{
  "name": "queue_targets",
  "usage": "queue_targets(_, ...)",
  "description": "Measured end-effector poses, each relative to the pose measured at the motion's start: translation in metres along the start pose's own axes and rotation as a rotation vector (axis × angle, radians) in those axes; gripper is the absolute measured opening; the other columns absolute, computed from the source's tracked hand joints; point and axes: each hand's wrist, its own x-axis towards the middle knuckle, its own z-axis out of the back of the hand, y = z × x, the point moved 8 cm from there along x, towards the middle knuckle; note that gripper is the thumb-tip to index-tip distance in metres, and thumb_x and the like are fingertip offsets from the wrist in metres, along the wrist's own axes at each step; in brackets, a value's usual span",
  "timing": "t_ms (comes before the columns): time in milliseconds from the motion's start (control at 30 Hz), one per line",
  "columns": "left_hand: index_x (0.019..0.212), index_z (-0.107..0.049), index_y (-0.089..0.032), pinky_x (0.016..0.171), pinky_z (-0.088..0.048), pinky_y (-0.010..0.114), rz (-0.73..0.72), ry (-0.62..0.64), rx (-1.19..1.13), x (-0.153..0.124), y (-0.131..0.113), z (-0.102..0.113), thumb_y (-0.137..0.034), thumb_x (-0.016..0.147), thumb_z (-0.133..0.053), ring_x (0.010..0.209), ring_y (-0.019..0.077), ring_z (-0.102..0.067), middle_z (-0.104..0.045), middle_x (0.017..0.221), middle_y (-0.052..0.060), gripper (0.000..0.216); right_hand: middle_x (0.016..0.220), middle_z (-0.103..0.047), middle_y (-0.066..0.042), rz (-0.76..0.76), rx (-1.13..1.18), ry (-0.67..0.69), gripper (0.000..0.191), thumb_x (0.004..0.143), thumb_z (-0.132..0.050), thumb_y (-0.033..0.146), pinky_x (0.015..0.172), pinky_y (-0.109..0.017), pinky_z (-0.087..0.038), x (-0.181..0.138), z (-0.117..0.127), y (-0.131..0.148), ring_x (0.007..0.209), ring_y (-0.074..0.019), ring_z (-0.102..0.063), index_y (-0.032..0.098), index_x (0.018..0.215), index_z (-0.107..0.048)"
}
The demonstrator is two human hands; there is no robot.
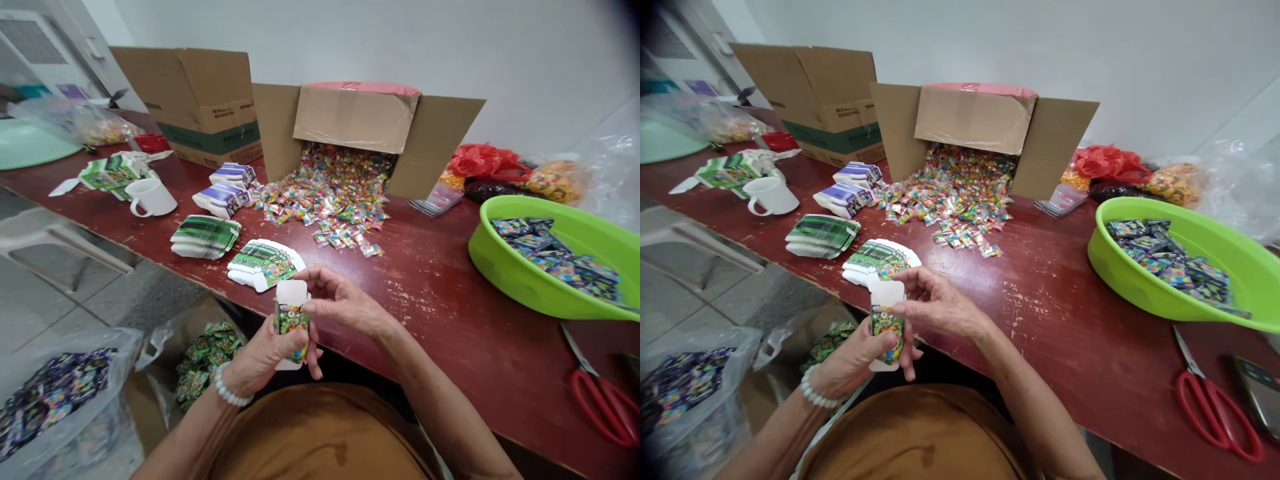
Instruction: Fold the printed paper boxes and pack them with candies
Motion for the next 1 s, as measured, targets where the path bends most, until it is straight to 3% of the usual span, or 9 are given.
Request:
queue_targets(67,0.082,-0.066,-0.016,0.065,-0.053,0.031,-0.050,-0.121,0.045,0.004,-0.001,0.006,-0.045,0.079,-0.073,0.054,0.0164,-0.064,-0.067,0.062,0.002,0.030,0.098,-0.068,-0.002,-0.078,0.037,0.037,0.041,0.077,-0.077,0.039,0.057,-0.023,-0.052,-0.004,-0.008,-0.008,0.062,-0.0098,-0.063,0.021,0.109,-0.060)
queue_targets(133,0.083,-0.067,-0.015,0.063,-0.051,0.028,-0.071,-0.194,0.102,0.006,-0.001,0.011,-0.042,0.080,-0.073,0.059,0.0163,-0.064,-0.068,0.064,0.003,0.028,0.091,-0.069,-0.002,-0.120,0.051,-0.004,0.034,0.080,-0.072,0.041,0.046,-0.021,-0.047,-0.005,-0.010,-0.015,0.050,-0.0080,-0.058,0.019,0.104,-0.062)
queue_targets(233,0.094,-0.068,-0.014,0.071,-0.052,0.027,-0.088,-0.247,0.164,0.007,-0.003,0.016,-0.041,0.077,-0.076,0.075,0.0172,-0.065,-0.072,0.081,0.004,0.033,0.087,-0.069,-0.001,-0.033,0.004,-0.149,0.027,0.079,-0.072,0.035,0.058,-0.022,-0.051,-0.005,0.000,-0.014,0.062,-0.0095,-0.062,0.017,0.098,-0.065)
queue_targets(333,0.113,-0.061,-0.017,0.077,-0.054,0.028,-0.139,-0.314,0.110,0.001,-0.008,0.025,-0.040,0.079,-0.075,0.086,0.0178,-0.066,-0.071,0.102,0.006,0.043,0.088,-0.069,-0.001,0.037,-0.001,-0.246,0.034,0.074,-0.076,0.027,0.073,-0.024,-0.051,-0.005,0.012,-0.013,0.078,-0.0117,-0.064,0.019,0.104,-0.061)
queue_targets(433,0.121,-0.049,-0.021,0.077,-0.057,0.032,-0.218,-0.409,0.029,-0.008,-0.013,0.031,-0.035,0.077,-0.077,0.085,0.0186,-0.069,-0.072,0.103,0.006,0.054,0.084,-0.066,0.002,0.034,0.022,-0.345,0.046,0.071,-0.079,0.025,0.071,-0.025,-0.051,-0.008,0.022,-0.018,0.078,-0.0128,-0.063,0.023,0.109,-0.053)
queue_targets(500,0.124,-0.043,-0.025,0.073,-0.058,0.031,-0.290,-0.467,0.037,-0.013,-0.017,0.032,-0.031,0.074,-0.079,0.082,0.0179,-0.069,-0.073,0.098,0.003,0.062,0.081,-0.065,0.002,0.036,0.020,-0.398,0.043,0.071,-0.080,0.027,0.070,-0.026,-0.050,-0.010,0.023,-0.022,0.076,-0.0132,-0.062,0.023,0.104,-0.053)
queue_targets(700,0.122,-0.051,-0.024,0.076,-0.056,0.028,-0.388,-0.490,0.157,-0.014,-0.026,0.027,-0.031,0.076,-0.077,0.084,0.0172,-0.069,-0.073,0.092,0.002,0.053,0.085,-0.066,0.000,0.092,0.017,-0.460,0.025,0.074,-0.077,0.037,0.071,-0.026,-0.047,-0.014,0.019,-0.022,0.075,-0.0135,-0.059,0.020,0.088,-0.063)
queue_targets(867,0.111,-0.060,-0.022,0.067,-0.052,0.025,-0.359,-0.464,0.273,-0.010,-0.028,0.033,-0.035,0.081,-0.072,0.072,0.0156,-0.065,-0.071,0.083,0.001,0.035,0.078,-0.065,0.001,0.107,-0.211,-0.389,0.017,0.083,-0.069,0.036,0.072,-0.026,-0.044,-0.016,0.020,-0.017,0.074,-0.0136,-0.056,0.020,0.082,-0.066)
queue_targets(1000,0.095,-0.060,-0.021,0.059,-0.047,0.022,-0.293,-0.444,0.233,-0.005,-0.022,0.038,-0.038,0.079,-0.073,0.063,0.0131,-0.060,-0.067,0.075,-0.001,0.027,0.074,-0.062,0.002,0.060,-0.239,-0.355,0.021,0.082,-0.069,0.039,0.069,-0.026,-0.041,-0.013,0.024,-0.021,0.070,-0.0129,-0.053,0.019,0.079,-0.066)
